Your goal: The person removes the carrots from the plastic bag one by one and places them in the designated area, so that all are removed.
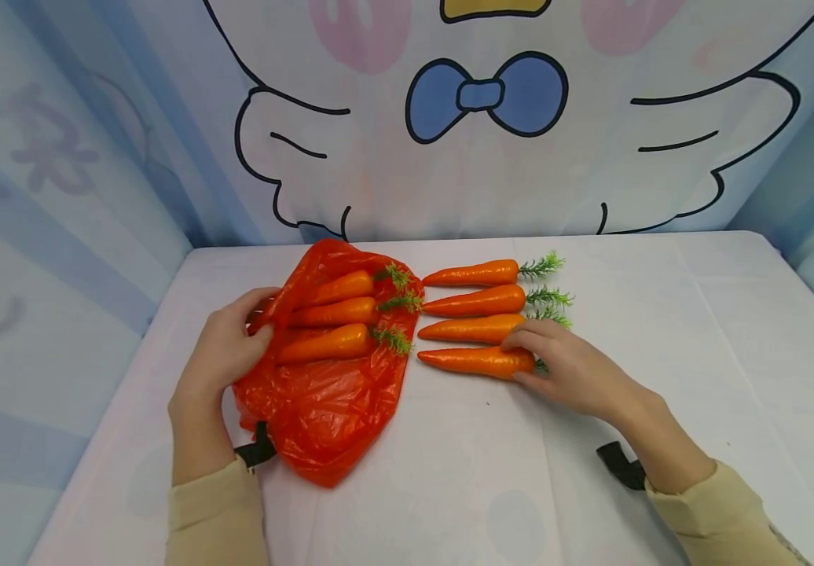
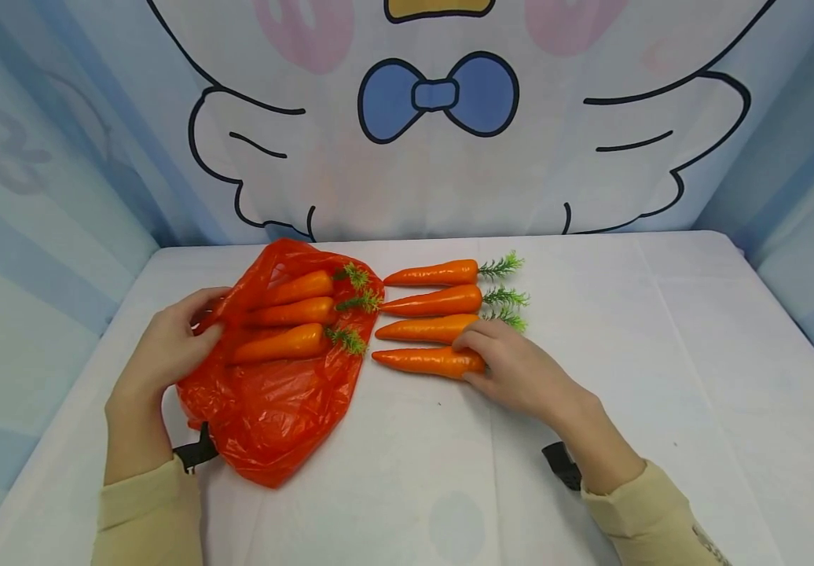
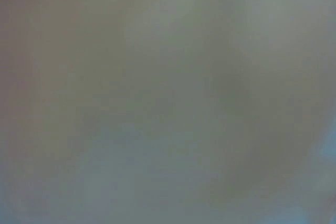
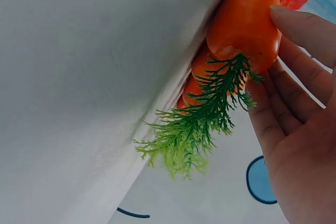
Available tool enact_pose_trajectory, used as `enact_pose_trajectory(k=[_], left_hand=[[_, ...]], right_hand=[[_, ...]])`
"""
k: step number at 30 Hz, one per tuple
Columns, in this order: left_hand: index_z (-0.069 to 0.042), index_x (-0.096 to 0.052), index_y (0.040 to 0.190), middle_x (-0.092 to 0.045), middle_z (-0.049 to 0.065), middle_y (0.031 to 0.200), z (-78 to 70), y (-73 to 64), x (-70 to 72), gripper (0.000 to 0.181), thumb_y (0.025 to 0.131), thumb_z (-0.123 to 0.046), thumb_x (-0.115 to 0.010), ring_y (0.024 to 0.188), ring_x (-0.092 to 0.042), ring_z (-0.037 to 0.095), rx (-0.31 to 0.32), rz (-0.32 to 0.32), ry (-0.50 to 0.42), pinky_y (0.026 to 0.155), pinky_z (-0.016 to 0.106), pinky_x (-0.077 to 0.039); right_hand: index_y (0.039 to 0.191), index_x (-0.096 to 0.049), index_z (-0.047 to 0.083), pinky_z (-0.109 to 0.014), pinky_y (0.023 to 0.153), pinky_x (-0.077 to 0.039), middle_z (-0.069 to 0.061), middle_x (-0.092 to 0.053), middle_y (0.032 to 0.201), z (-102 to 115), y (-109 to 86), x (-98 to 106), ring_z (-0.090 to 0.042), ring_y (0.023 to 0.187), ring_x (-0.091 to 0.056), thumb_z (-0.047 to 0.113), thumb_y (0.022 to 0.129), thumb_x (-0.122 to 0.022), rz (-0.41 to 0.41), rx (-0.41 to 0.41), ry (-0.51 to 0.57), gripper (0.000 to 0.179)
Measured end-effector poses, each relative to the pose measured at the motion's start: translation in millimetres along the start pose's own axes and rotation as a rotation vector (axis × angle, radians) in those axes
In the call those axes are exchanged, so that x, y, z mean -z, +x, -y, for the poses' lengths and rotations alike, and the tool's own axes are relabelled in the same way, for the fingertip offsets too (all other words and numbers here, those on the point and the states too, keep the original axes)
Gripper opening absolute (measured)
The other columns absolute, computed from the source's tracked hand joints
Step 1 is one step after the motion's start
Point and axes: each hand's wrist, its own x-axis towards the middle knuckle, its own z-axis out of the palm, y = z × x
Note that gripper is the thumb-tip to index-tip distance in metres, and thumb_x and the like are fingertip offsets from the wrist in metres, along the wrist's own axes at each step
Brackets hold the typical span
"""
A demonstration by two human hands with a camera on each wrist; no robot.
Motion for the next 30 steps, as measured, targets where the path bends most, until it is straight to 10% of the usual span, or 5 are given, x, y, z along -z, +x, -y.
enact_pose_trajectory(k=[30], left_hand=[[-0.008, -0.047, 0.149, -0.056, 0.022, 0.135, 2.0, 1.1, -0.4, 0.052, 0.097, -0.007, -0.05, 0.118, -0.054, 0.041, -0.009, -0.004, -0.003, 0.103, 0.06, -0.043]], right_hand=[[0.119, -0.066, 0.002, -0.051, 0.1, -0.047, -0.008, -0.063, 0.119, 1.4, 3.2, 9.4, -0.03, 0.116, -0.055, 0.006, 0.084, -0.08, -0.031, 0.018, 0.046, 0.038]])
